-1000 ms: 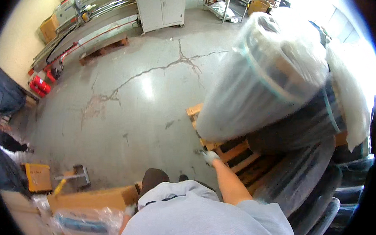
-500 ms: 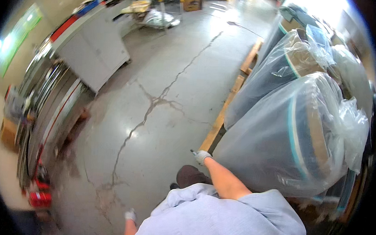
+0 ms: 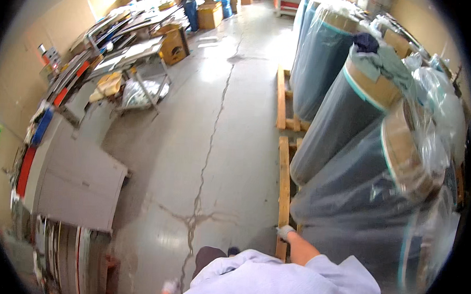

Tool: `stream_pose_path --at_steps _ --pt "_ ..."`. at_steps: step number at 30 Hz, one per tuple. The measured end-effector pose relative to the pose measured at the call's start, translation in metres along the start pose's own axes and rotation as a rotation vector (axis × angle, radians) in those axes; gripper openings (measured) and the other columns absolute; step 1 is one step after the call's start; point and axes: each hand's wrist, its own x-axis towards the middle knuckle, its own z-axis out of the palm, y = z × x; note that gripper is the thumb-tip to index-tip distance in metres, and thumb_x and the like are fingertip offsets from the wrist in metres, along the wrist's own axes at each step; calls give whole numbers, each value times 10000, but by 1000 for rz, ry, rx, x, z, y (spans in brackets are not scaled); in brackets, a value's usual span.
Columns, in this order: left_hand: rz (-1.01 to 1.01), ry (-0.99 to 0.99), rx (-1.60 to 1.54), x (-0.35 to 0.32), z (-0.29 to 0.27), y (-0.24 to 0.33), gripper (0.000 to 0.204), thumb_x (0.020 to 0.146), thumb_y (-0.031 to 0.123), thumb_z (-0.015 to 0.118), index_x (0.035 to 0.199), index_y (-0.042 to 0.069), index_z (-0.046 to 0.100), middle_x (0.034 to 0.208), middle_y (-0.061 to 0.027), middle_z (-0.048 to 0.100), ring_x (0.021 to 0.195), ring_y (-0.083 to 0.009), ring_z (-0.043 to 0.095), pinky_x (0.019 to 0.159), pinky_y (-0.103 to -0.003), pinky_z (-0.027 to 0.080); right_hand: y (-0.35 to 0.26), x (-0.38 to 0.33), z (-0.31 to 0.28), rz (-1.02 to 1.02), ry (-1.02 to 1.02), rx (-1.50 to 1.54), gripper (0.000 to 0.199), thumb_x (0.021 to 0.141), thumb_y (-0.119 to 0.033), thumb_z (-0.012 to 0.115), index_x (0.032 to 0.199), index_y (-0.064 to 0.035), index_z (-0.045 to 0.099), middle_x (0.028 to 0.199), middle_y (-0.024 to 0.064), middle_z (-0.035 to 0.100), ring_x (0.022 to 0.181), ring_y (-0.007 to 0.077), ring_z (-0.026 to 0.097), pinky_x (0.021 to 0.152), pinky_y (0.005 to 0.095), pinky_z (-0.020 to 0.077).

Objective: The person walks through a warehouse, removes gloves, and wipes a yellow object on the floor with a tissue. They then return to a workbench, put on gloves, and handle blue plastic strips and a white strip, arranging them on the table.

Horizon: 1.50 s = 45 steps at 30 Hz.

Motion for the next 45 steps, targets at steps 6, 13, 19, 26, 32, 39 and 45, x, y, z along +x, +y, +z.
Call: stream_pose_path --at_steps 6,13,19,26,32,39,45 --pt "-200 20 -674 153 -201 37 503 972 381 491 1309 17 570 1308 -264 588 1200 -413 573 994 -474 476 -157 107 -205 57 -44 501 373 900 -380 614 1069 -64 719 920 143 731 844 286 715 722 427 545" --pt "-136 45 -529 382 -476 11 560 971 427 460 1306 -9 572 1337 -271 567 1237 -413 547 1033 -471 449 -168 264 -308 134 -43 294 469 988 -441 524 1091 -20 702 832 96 728 684 225 685 645 384 538" --pt "50 422 -265 664 -825 35 648 966 496 430 1263 -56 594 1343 -285 558 1271 -442 504 1074 -467 412 -180 284 -422 568 56 1019 498 918 -487 672 958 9 691 661 94 617 522 217 610 452 381 474" --pt "716 678 -935 801 -1167 298 318 941 232 574 1094 -25 683 978 -139 708 915 -242 646 846 -352 511 -85 491 -499 651 54 682 560 966 -549 532 1124 -38 701 986 129 720 924 292 689 782 457 532" --pt "218 210 -237 935 -1137 235 449 935 398 555 1172 42 691 1168 -248 669 1126 -436 610 973 -488 494 -181 700 -728 675 -127 650 683 927 -665 488 1082 -42 719 970 144 729 847 302 700 780 415 530" --pt "64 50 -321 1024 -1272 287 489 946 427 508 1163 28 687 1196 -247 656 1143 -432 599 998 -484 474 -294 929 -1093 258 188 841 693 955 -664 424 1012 -36 713 770 123 702 704 244 674 735 411 543" --pt "147 106 -298 1212 -1483 382 527 955 452 467 1156 16 684 1219 -245 644 1157 -429 589 1020 -481 457 -213 1110 -1131 322 50 742 498 942 -557 560 974 -83 708 684 67 654 551 194 609 563 359 503"
